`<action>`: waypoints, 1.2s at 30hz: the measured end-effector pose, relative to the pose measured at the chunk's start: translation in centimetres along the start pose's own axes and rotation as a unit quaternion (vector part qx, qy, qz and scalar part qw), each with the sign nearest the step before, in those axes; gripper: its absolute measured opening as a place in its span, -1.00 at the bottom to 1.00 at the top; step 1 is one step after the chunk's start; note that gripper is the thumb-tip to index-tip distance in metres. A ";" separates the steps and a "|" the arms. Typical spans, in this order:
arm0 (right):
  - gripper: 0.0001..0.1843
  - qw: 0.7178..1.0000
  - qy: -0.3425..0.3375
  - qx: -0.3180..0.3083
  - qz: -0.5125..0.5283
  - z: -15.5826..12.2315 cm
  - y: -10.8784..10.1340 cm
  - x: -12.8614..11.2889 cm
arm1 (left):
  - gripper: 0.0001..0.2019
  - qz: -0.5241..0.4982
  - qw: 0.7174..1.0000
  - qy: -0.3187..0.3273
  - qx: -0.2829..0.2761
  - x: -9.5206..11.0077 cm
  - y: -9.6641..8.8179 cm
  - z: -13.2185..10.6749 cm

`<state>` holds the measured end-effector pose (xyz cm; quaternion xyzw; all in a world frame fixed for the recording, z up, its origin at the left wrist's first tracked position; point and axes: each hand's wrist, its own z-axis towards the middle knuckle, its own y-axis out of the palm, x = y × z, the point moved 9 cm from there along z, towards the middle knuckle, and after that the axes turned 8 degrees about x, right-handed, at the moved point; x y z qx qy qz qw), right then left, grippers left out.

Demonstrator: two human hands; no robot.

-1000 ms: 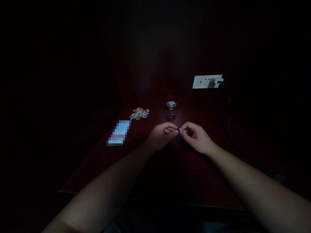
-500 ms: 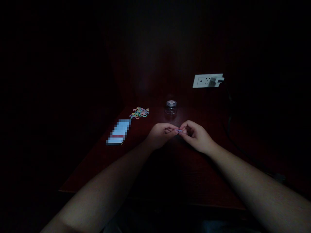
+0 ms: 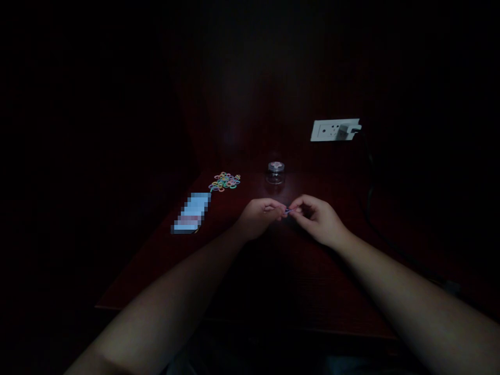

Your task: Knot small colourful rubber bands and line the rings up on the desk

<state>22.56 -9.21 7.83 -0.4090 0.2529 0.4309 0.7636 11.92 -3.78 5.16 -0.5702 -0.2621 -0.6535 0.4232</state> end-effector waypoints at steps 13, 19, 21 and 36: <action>-0.76 0.994 0.082 -0.007 0.069 0.2 0.6 1.3 | -0.84 0.110 0.991 0.071 0.011 0.8 0.0 -0.2; -0.75 0.982 0.142 -0.051 0.114 -0.2 1.6 2.3 | -0.88 0.151 0.982 0.107 0.031 1.4 -0.4 -0.3; -0.73 0.977 0.158 -0.059 0.130 -0.3 1.8 2.6 | -0.89 0.148 0.983 0.109 0.026 1.3 -0.4 -0.2; -0.75 0.977 0.156 -0.052 0.133 -0.2 1.7 2.7 | -0.84 0.121 0.991 0.064 0.008 0.6 -0.1 -0.2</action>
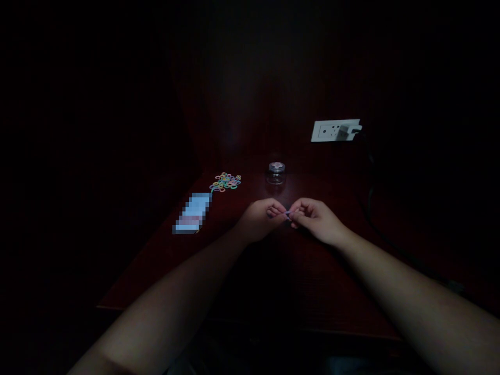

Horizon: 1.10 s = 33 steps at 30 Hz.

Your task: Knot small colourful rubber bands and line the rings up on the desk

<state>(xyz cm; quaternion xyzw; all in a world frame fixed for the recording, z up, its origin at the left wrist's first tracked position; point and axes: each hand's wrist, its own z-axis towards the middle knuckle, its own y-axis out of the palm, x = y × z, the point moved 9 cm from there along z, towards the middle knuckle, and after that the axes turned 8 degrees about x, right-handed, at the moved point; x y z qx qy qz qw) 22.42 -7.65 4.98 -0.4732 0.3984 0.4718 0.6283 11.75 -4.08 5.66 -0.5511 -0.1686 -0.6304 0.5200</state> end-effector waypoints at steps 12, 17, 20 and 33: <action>-0.84 0.997 -0.056 0.022 -0.046 -0.1 -0.4 -0.9 | -0.91 -0.042 0.999 -0.008 -0.022 0.4 0.3 -0.2; -0.84 0.998 -0.045 0.027 -0.039 -0.1 -0.5 -0.9 | -0.91 -0.040 0.999 -0.003 -0.015 0.2 0.2 0.0; -0.84 0.999 -0.034 0.019 -0.030 -0.1 -0.4 -0.8 | -0.90 -0.046 0.999 -0.001 -0.017 -0.1 0.3 0.1; -0.71 0.998 -0.043 -0.001 0.035 -0.1 0.1 -1.0 | -0.77 -0.086 0.996 -0.037 -0.003 -0.6 0.4 0.2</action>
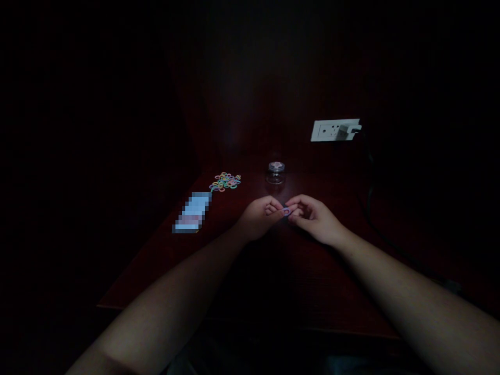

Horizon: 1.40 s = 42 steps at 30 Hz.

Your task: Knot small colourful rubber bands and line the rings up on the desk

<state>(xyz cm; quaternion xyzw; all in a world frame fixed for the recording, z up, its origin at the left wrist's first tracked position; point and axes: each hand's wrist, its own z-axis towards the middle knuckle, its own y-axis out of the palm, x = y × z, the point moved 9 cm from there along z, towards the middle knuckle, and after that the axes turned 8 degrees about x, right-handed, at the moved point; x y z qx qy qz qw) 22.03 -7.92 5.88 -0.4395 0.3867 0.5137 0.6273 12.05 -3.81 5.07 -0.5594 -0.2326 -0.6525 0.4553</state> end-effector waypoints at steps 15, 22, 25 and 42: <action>-0.86 0.997 -0.009 0.044 -0.061 0.1 -1.0 0.2 | -0.84 0.011 0.999 0.022 -0.031 0.1 0.7 -0.4; -0.74 0.999 -0.024 0.022 -0.024 -0.1 -0.3 -0.4 | -0.86 0.003 1.000 0.003 -0.023 0.1 0.3 -0.1; -0.73 0.999 -0.038 0.011 -0.035 -0.3 0.0 -0.9 | -0.85 -0.001 1.000 0.003 -0.013 -0.1 0.0 0.1; -0.87 0.982 -0.110 0.020 -0.152 -0.6 -0.1 -2.1 | -0.84 -0.065 0.997 -0.041 -0.010 -1.2 0.0 0.4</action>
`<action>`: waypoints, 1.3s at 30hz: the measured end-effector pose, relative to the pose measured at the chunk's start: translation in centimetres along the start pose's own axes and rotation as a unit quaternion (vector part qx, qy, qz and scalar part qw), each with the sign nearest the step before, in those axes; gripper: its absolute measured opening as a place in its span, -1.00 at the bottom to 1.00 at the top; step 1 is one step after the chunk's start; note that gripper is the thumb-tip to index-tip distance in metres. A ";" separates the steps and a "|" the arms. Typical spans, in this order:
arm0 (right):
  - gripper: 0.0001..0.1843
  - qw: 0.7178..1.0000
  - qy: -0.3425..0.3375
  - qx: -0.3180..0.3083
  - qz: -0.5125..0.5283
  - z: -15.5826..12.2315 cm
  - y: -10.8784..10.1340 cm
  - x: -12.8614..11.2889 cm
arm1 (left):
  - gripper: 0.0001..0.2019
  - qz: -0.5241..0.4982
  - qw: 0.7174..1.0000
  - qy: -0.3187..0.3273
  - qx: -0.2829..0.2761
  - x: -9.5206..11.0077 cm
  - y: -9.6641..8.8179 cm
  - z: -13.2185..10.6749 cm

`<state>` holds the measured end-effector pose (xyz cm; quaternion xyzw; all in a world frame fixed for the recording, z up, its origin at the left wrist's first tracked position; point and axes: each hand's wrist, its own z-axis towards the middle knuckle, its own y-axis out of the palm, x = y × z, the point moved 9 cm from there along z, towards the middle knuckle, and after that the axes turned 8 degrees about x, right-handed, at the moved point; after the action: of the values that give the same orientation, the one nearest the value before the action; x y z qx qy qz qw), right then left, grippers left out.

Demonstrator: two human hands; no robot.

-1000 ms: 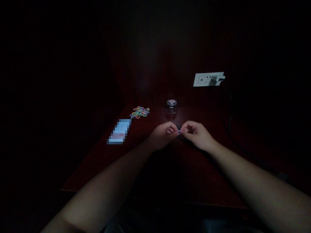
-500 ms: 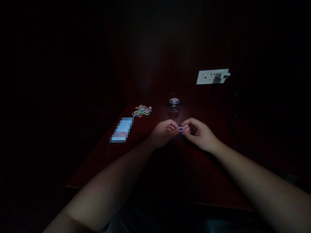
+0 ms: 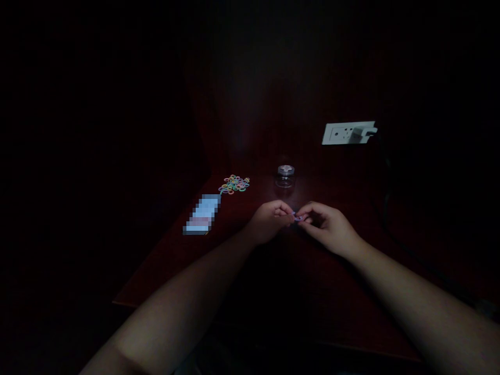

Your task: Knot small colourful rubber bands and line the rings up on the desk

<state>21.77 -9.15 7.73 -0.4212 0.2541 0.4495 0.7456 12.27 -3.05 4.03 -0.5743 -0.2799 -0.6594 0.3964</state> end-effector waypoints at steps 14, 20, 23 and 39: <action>-0.84 1.000 0.010 0.019 -0.014 0.0 -0.4 0.4 | -0.80 -0.011 1.000 0.007 -0.015 0.3 0.3 -0.2; -0.80 0.998 0.034 0.025 0.047 0.1 -0.3 0.8 | -0.84 -0.014 1.000 0.019 -0.009 0.6 0.1 -0.2; -0.79 0.997 0.045 0.027 0.064 0.1 -0.3 1.1 | -0.84 -0.022 0.999 0.024 -0.011 0.6 0.1 -0.2; -0.78 0.995 0.075 0.036 0.063 0.0 -0.6 1.9 | -0.88 0.002 1.000 0.020 -0.005 0.5 0.1 -0.3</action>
<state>23.15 -8.40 6.56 -0.4100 0.3515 0.4536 0.7089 12.15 -3.49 4.47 -0.5634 -0.2674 -0.6712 0.4006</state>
